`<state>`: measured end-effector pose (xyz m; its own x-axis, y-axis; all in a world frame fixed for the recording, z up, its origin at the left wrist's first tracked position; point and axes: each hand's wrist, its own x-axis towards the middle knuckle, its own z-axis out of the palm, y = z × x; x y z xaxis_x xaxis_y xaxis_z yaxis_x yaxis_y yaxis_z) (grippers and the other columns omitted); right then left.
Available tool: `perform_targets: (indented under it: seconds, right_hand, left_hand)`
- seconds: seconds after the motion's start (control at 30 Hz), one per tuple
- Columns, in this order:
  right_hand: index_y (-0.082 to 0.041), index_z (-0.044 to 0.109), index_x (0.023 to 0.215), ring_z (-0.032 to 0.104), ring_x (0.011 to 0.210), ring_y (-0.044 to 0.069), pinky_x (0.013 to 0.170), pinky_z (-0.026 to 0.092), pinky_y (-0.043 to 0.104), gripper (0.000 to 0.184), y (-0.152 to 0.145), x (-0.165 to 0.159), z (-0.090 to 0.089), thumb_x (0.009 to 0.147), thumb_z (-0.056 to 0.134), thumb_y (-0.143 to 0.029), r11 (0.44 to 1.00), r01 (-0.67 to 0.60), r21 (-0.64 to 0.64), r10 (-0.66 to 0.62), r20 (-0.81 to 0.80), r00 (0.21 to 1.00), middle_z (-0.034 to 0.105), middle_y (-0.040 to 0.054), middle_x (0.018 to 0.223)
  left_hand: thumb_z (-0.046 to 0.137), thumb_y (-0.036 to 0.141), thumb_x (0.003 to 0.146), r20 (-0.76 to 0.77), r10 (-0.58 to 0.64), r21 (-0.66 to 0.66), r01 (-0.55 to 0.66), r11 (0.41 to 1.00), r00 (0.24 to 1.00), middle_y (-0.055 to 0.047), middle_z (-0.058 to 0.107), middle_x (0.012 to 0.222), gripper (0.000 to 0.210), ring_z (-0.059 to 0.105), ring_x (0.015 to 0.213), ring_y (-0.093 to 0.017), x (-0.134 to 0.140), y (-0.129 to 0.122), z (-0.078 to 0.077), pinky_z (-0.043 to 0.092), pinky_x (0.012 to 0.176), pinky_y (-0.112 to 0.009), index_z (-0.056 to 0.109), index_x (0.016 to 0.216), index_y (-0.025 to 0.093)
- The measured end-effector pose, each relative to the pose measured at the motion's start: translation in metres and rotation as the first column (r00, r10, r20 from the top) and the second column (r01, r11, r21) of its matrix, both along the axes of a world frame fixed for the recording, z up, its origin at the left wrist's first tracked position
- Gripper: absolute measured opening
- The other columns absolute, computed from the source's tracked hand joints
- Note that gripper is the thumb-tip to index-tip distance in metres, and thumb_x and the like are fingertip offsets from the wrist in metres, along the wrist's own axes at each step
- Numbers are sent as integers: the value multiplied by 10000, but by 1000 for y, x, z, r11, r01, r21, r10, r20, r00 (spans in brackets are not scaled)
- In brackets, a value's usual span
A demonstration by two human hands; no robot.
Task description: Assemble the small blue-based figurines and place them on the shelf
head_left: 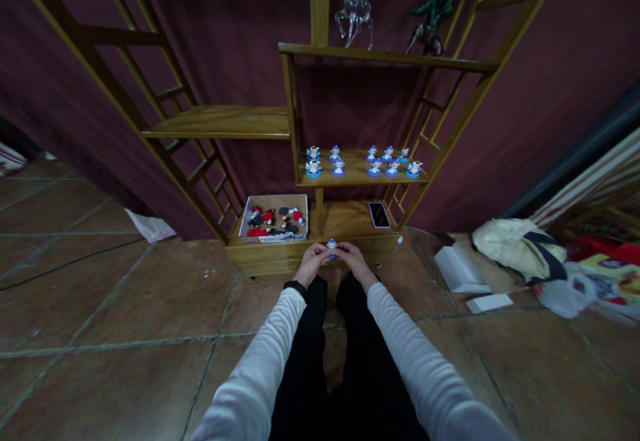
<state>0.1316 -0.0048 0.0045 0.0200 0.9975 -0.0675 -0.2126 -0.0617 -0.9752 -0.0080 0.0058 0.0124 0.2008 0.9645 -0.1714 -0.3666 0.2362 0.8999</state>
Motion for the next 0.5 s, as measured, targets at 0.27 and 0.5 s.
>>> perform_targets:
  seconds: [0.27,0.5]
  right_hand:
    - [-200,657,823,572,775,164,765,419,281,318,-2,0,3,552,728,-349,1000,-7,24,7,9,1000,665,-6,806]
    - [-202,668,870,581,855,185,833,408,311,358,-5,2,6,553,724,-358,999,-25,35,25,5,1000,677,11,880]
  left_hand:
    - [785,222,519,15,0,-19,0,1000,1000,18,595,642,301,605,648,-103,1,-1,3,489,700,-254,528,656,147]
    - [782,187,507,35,-6,-32,7,999,999,6,625,687,307,616,673,-107,1,-2,5,485,721,-258,544,698,149]
